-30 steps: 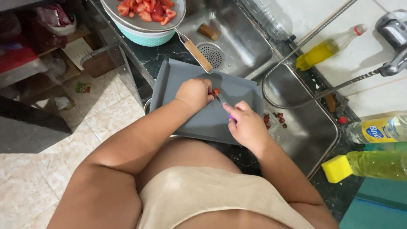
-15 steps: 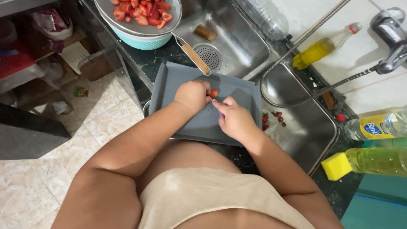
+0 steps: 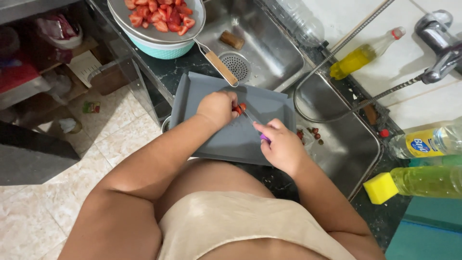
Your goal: Hulling and preparing strawberries by removing the stems with a knife at a kitchen sink.
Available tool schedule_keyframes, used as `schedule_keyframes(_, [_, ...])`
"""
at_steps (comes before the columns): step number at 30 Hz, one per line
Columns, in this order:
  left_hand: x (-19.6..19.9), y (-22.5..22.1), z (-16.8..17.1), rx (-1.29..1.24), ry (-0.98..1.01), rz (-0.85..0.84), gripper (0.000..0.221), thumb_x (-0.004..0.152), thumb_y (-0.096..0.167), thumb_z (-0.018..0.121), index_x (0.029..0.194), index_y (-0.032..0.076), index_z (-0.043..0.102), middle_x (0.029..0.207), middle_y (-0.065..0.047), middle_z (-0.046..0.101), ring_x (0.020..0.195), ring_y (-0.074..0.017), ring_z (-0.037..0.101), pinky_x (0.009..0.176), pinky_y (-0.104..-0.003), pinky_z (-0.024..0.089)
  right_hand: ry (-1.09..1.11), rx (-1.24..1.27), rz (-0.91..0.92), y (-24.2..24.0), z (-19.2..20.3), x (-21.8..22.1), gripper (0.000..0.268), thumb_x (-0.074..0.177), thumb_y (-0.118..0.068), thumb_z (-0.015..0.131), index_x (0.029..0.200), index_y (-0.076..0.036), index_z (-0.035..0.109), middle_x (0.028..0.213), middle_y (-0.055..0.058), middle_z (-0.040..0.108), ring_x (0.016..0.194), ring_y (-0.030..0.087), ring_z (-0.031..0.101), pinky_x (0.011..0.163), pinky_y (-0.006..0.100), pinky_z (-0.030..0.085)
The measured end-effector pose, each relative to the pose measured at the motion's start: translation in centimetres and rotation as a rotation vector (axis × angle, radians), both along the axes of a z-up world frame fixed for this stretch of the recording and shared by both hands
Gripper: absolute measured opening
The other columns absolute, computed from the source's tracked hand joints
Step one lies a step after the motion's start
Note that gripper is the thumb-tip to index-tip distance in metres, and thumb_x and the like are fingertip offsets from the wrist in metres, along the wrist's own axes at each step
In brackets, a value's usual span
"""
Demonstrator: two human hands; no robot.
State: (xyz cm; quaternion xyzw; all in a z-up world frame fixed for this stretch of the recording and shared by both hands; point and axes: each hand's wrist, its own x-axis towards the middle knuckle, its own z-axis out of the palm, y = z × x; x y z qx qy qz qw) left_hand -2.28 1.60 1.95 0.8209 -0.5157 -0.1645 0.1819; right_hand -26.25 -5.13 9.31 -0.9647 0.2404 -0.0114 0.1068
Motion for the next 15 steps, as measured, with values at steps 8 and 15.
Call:
schedule_keyframes(8, [1.2, -0.6, 0.4, -0.050, 0.038, -0.146, 0.029, 0.075, 0.035, 0.087, 0.092, 0.021, 0.070, 0.096, -0.004, 0.067, 0.104, -0.0284, 0.070, 0.088, -0.042, 0.058, 0.077, -0.041, 0.027, -0.4, 2.3, -0.5, 0.045, 0.085, -0.023, 0.062, 0.127, -0.034, 0.072, 0.107, -0.003, 0.063, 0.082, 0.029, 0.073, 0.070, 0.042, 0.062])
schedule_keyframes(15, [2.7, -2.4, -2.2, -0.097, -0.061, -0.359, 0.030, 0.068, 0.042, 0.091, 0.086, 0.022, 0.076, 0.088, -0.005, 0.069, 0.099, -0.0299, 0.070, 0.087, -0.043, 0.059, 0.085, -0.087, 0.083, 0.1, 3.4, 1.0, 0.042, 0.085, -0.023, 0.060, 0.123, -0.033, 0.074, 0.109, -0.003, 0.064, 0.083, 0.030, 0.073, 0.069, 0.043, 0.062])
